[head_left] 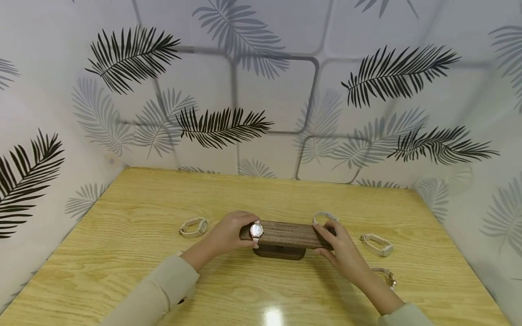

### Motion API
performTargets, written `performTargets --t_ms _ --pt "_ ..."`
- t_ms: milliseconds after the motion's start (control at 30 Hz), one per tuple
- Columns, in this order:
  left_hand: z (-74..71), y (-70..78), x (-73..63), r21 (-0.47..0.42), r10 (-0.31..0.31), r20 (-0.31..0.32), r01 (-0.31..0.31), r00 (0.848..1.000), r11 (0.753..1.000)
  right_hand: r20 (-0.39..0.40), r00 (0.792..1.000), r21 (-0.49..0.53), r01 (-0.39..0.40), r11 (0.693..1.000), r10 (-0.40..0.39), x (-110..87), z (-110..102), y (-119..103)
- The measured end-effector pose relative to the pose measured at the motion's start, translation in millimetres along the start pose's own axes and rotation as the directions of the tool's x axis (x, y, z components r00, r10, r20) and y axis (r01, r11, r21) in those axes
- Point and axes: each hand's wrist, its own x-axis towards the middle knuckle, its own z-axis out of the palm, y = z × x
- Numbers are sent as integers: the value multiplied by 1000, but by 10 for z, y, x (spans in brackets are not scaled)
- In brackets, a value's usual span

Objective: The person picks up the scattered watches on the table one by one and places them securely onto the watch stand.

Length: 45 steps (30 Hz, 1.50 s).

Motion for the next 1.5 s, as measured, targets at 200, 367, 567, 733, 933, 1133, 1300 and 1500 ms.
performTargets --t_ms 200,367,567,733,933,1133,1300,1500 --pt "41 68 71 6 1 14 -1 1000 1000 -7 1000 2 -3 1000 3 8 -7 -13" --pt "60 143 123 -15 -46 68 47 997 999 -6 1000 4 -5 1000 5 6 -6 -13" --pt "93 220 190 -19 -63 111 66 992 998 -13 1000 6 3 1000 -3 2 9 -4" --pt "150 252 228 -27 -49 108 52 993 998 -12 1000 10 5 1000 -5 -4 32 4" --pt "177 288 244 -21 -58 107 61 993 998 -8 1000 10 -10 1000 10 -7 26 -5" --pt "180 299 254 -9 -48 105 50 993 999 -16 1000 7 -6 1000 6 0 3 -8" --pt "188 296 255 1 -29 85 29 996 1000 -9 1000 9 -1 1000 1 -2 3 0" --pt "210 284 251 10 -5 67 4 998 1000 -2 1000 12 1 1000 -1 -7 18 10"
